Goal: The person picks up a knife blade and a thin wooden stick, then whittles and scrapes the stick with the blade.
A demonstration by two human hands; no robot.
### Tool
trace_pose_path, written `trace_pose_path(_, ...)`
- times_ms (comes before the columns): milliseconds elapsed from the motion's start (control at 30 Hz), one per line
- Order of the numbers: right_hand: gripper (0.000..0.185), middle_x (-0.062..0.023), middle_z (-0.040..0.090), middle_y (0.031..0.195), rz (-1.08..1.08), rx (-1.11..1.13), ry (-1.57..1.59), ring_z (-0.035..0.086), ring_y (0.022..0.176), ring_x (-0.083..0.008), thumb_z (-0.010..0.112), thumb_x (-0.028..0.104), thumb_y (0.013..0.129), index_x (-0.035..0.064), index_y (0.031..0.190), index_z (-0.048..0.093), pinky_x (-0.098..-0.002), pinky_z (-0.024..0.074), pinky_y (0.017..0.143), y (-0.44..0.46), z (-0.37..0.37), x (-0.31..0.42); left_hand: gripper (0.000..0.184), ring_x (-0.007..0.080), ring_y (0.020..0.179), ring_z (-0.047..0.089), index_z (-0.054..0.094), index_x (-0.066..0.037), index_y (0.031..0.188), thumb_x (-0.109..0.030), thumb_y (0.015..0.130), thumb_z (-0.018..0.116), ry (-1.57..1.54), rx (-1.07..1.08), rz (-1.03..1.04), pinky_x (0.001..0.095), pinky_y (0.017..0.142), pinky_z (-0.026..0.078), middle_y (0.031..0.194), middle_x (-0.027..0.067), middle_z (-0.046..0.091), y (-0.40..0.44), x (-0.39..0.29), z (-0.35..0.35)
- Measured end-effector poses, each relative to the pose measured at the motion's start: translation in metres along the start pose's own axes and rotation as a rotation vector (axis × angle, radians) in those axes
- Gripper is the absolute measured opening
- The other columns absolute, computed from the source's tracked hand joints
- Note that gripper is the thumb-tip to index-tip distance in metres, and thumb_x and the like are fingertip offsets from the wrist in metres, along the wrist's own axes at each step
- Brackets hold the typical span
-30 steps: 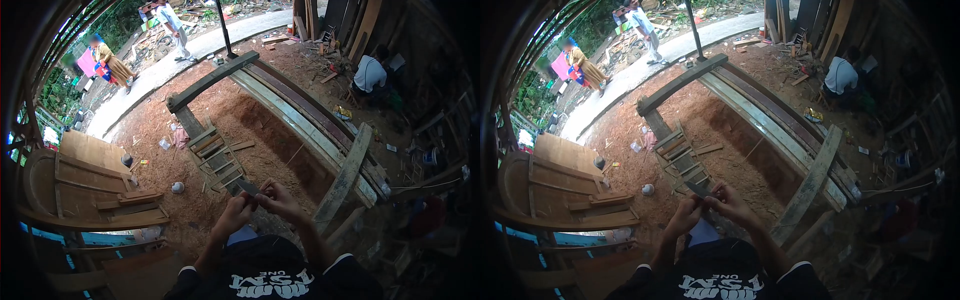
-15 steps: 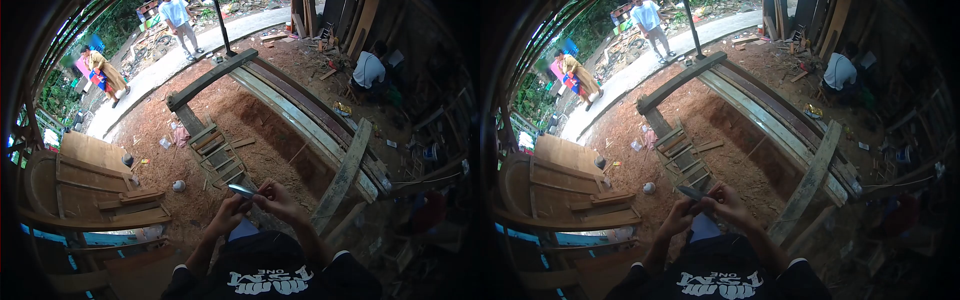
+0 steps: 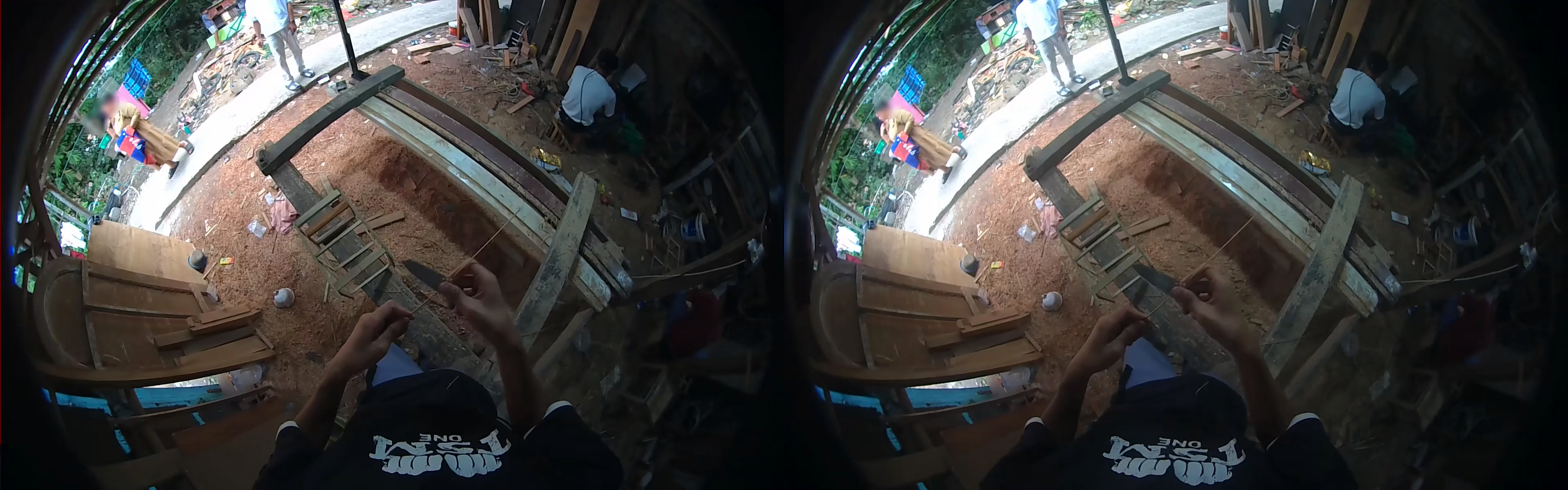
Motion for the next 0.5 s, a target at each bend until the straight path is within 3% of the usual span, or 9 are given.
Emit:
trace_pose_path(233, 0.023, -0.0038, 0.061, 0.078, 0.063, -0.086, 0.087, 0.056, 0.066, -0.0085, 0.070, 0.016, 0.093, 0.0026, 0.099, 0.052, -0.0246, 0.0458, 0.059, -0.017, -0.005, -0.011, 0.016, 0.0087, 0.081, 0.057, 0.060, 0.000, 0.107, -0.014, 0.101, 0.056, 0.034, 0.084, -0.047, 0.0258, 0.071, 0.047, 0.089, 0.0039, 0.062, 0.009, 0.007, 0.000)
trace_pose_path(333, 0.025, -0.0028, 0.060, 0.078, 0.028, -0.070, 0.053, 0.056, 0.068, -0.0080, 0.070, 0.018, 0.094, 0.0029, 0.100, 0.051, -0.0248, 0.0457, 0.060, -0.019, -0.003, -0.015, 0.016, 0.0121, 0.073, 0.055, 0.060, 0.000, 0.105, -0.013, 0.102, 0.051, 0.488, -0.032, 0.389, 0.0294, 0.070, 0.046, 0.081, 0.0072, 0.060, 0.026, -0.015, 0.014)
trace_pose_path(433, 0.027, -0.0041, 0.061, 0.080, 0.022, -0.058, 0.044, 0.057, 0.071, -0.0083, 0.070, 0.020, 0.094, 0.0032, 0.101, 0.050, -0.0246, 0.0461, 0.062, -0.021, 0.005, -0.014, 0.016, 0.0155, 0.075, 0.059, 0.061, 0.001, 0.106, -0.010, 0.100, 0.052, 0.020, 0.067, -0.026, 0.0309, 0.071, 0.047, 0.082, 0.0111, 0.062, 0.035, -0.022, 0.035)
trace_pose_path(500, 0.028, -0.0049, 0.063, 0.082, -0.038, -0.061, 0.018, 0.057, 0.072, -0.0086, 0.070, 0.021, 0.093, 0.0033, 0.102, 0.050, -0.0244, 0.0464, 0.063, -0.021, 0.003, -0.016, 0.017, 0.0143, 0.080, 0.058, 0.061, 0.002, 0.110, -0.008, 0.099, 0.053, 0.028, -0.024, 0.031, 0.0305, 0.074, 0.047, 0.088, 0.0086, 0.062, 0.040, -0.018, 0.041)
Point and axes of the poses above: each hand's wrist, its own y-axis towards the middle knuckle, its own z-axis out of the palm, x = y × z, the point moved 1 cm from there along y, towards the middle knuckle
